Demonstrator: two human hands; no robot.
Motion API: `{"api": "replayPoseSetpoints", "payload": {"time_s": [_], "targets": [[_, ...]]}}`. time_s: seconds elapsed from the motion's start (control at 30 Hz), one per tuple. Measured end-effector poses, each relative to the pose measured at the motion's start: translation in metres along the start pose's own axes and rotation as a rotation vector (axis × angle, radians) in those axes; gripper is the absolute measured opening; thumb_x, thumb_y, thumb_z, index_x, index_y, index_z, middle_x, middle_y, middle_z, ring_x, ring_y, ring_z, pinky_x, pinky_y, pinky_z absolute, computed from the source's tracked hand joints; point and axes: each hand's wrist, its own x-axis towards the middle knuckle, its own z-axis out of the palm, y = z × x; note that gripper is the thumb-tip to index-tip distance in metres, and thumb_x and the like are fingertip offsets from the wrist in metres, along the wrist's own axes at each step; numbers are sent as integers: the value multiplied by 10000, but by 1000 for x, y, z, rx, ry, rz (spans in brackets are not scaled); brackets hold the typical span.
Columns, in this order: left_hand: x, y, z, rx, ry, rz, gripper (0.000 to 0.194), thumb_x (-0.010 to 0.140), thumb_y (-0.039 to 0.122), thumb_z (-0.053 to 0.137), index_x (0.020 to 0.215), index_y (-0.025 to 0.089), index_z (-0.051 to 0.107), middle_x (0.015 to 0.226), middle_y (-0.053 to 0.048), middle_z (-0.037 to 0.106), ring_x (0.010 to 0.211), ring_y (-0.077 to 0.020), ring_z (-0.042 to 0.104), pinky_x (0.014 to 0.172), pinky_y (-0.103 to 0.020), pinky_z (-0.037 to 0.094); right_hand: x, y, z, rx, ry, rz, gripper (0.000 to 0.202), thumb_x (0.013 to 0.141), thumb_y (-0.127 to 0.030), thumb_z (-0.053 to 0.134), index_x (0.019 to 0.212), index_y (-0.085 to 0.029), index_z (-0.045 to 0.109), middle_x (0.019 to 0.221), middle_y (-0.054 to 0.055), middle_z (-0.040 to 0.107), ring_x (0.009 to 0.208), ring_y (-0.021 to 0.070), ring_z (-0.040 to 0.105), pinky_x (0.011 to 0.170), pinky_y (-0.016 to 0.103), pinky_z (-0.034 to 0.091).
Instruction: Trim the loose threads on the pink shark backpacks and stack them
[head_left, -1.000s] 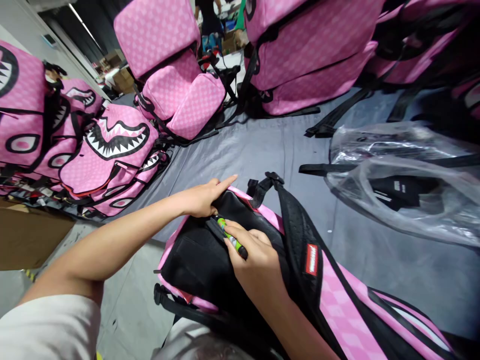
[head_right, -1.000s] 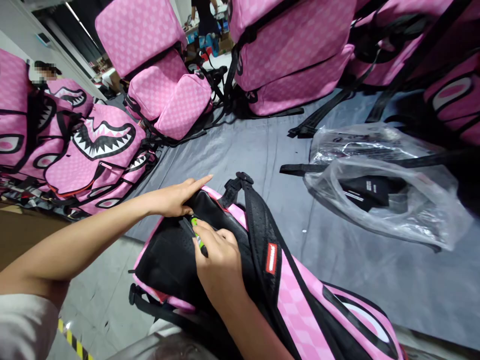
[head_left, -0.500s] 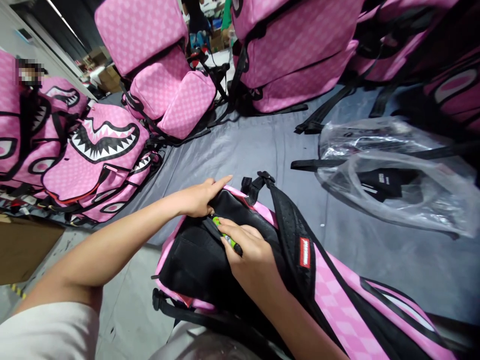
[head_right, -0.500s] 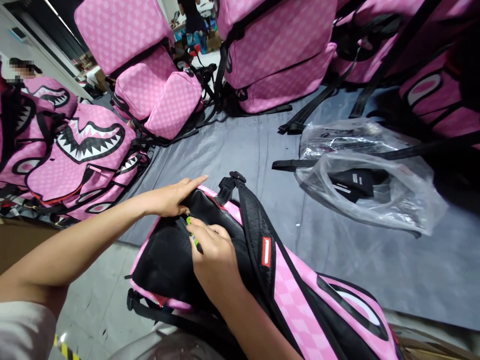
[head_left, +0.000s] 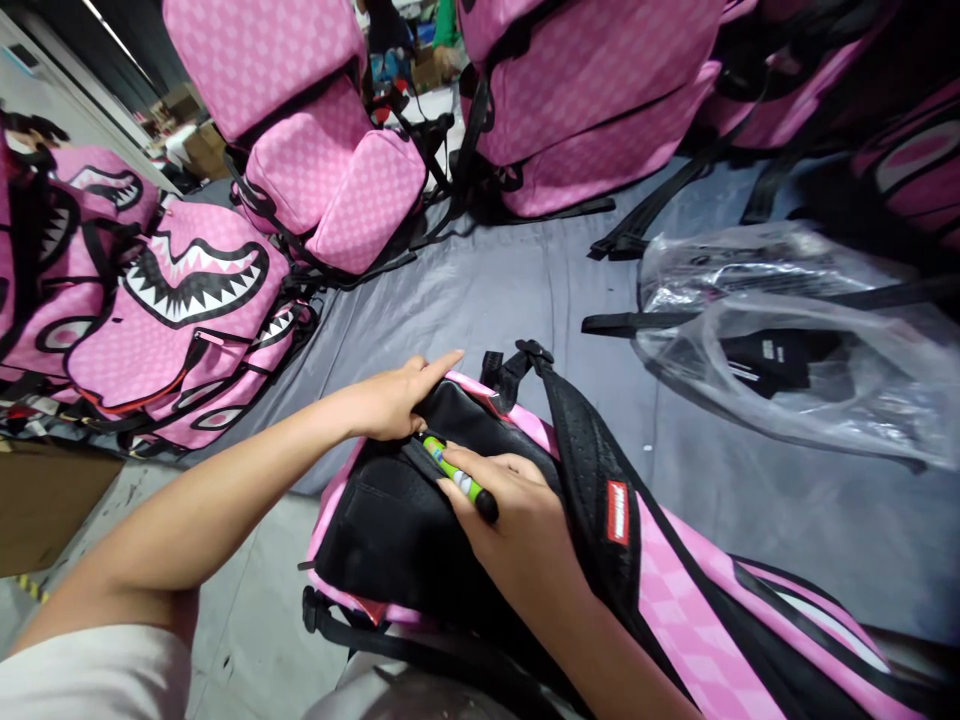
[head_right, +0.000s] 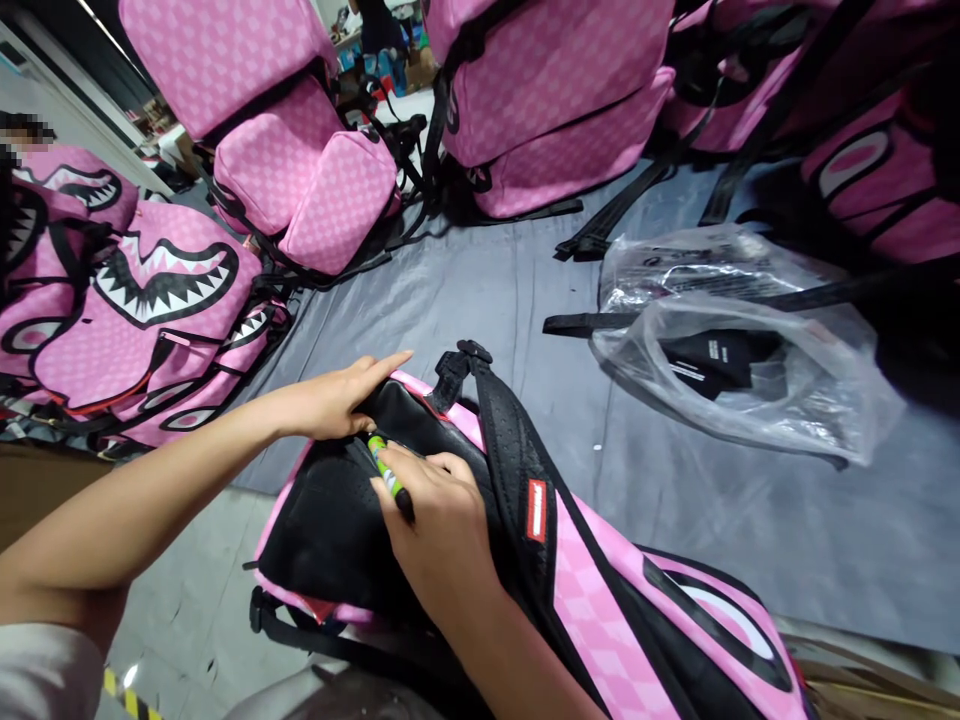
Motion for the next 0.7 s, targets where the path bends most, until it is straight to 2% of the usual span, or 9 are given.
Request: {"api": "replayPoseSetpoints", "payload": {"time_s": [0.17,0.33,0.53,0.7], "targets": [[2,-2,1,-8,-1,-4,989,820,185,619,1565,306,-21,1277,-90,471,988,-175,601,890,-294,473,1,-2,0,-48,-33,28,247,887,-168,581,1074,-245,722,1069,39,773,821,216,706,768,403,522],[5,-4,2,-4,-7,-1,978,832,192,610,1566,307,-26,1293,-94,466,1029,-190,591,880,-292,470,1,-3,-1,22,-80,59,314,876,-101,547,1098,-249,713,1166,33,744,895,206,708,805,400,527],[6,-5,2,2,-20,-8,977,837,204,604,1565,314,-38,1302,-93,464,1047,-199,590,885,-303,467,6,-5,0,50,-107,55,341,838,-60,538,1056,-244,723,1134,46,754,933,219,716,803,400,528],[6,-4,2,-5,-17,-2,975,835,192,608,1566,312,-28,1292,-91,460,1055,-204,590,887,-302,469,6,-5,0,34,-81,61,335,857,-73,532,1087,-236,714,1156,60,746,955,225,715,810,407,523]]}}
